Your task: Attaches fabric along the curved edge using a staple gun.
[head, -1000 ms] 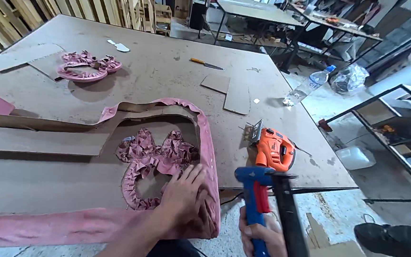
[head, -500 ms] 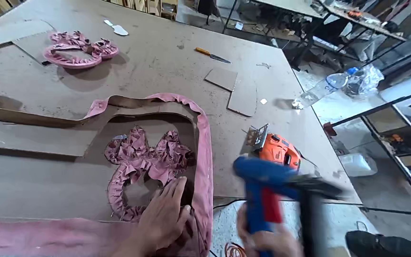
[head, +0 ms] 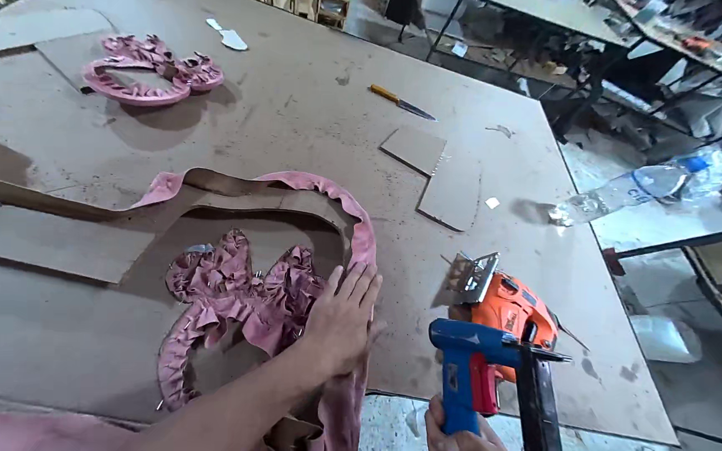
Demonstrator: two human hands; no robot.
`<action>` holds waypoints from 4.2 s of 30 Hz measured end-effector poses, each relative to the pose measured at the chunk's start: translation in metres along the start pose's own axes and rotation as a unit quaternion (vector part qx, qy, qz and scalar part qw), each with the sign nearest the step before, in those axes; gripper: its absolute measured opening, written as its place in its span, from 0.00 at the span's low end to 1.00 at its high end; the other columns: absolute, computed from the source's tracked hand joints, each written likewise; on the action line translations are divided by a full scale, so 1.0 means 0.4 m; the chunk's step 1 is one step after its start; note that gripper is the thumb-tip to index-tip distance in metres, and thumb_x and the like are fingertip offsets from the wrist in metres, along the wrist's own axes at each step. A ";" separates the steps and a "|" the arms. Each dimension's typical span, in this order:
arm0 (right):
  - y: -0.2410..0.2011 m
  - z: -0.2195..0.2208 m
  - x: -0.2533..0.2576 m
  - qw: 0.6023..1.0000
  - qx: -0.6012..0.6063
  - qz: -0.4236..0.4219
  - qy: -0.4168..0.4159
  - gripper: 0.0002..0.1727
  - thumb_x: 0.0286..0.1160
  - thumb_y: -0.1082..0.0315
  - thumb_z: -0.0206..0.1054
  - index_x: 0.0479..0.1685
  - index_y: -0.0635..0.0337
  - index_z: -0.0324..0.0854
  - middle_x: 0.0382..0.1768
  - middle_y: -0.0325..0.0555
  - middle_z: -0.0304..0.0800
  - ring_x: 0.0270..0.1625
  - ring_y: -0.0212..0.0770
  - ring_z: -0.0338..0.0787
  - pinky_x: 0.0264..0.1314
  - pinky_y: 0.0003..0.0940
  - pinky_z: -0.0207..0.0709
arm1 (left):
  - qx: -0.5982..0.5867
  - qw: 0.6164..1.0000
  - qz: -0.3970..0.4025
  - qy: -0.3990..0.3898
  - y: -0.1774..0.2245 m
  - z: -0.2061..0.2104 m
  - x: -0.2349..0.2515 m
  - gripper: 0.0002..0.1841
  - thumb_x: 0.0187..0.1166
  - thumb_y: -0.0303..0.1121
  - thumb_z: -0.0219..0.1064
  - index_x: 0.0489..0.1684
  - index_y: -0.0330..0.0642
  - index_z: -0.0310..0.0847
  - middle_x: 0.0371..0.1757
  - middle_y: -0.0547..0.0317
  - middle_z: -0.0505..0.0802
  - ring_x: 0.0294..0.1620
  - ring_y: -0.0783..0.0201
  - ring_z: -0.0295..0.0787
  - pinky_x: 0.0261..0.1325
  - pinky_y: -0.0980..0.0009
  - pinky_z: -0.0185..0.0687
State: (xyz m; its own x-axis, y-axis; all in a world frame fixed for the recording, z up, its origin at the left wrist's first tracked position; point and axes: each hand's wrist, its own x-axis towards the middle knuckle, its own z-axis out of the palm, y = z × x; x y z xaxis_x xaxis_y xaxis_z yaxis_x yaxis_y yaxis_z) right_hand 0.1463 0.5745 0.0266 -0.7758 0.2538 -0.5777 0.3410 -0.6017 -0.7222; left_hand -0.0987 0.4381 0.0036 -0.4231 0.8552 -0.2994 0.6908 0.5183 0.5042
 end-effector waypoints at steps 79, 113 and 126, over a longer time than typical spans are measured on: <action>-0.461 0.144 0.482 0.965 -0.153 0.153 -0.147 0.16 0.60 0.67 0.71 0.48 0.55 0.78 0.25 0.42 0.80 0.20 0.37 0.86 0.21 0.37 0.86 | 0.032 0.979 -0.027 0.197 -0.217 -0.188 0.191 0.35 0.90 0.57 0.37 0.94 0.50 0.56 0.96 0.62 0.58 0.97 0.60 0.41 0.95 0.42 0.26; -0.450 0.435 0.689 0.926 -0.285 0.181 -0.172 0.12 0.77 0.71 0.43 0.37 0.52 0.74 0.23 0.33 0.84 0.24 0.28 0.86 0.23 0.25 0.82 | -0.047 0.920 0.052 0.385 -0.405 -0.190 0.101 0.20 0.85 0.41 0.53 0.51 0.44 0.93 0.66 0.57 0.92 0.78 0.59 0.81 0.84 0.58 0.70; -0.384 0.447 0.497 0.984 -0.031 0.112 -0.133 0.16 0.82 0.67 0.45 0.35 0.56 0.79 0.19 0.42 0.87 0.18 0.36 0.87 0.19 0.30 0.81 | -0.001 0.935 -0.025 0.354 -0.391 -0.259 0.059 0.16 0.84 0.41 0.62 0.55 0.43 0.92 0.56 0.49 0.95 0.62 0.48 0.91 0.68 0.46 0.82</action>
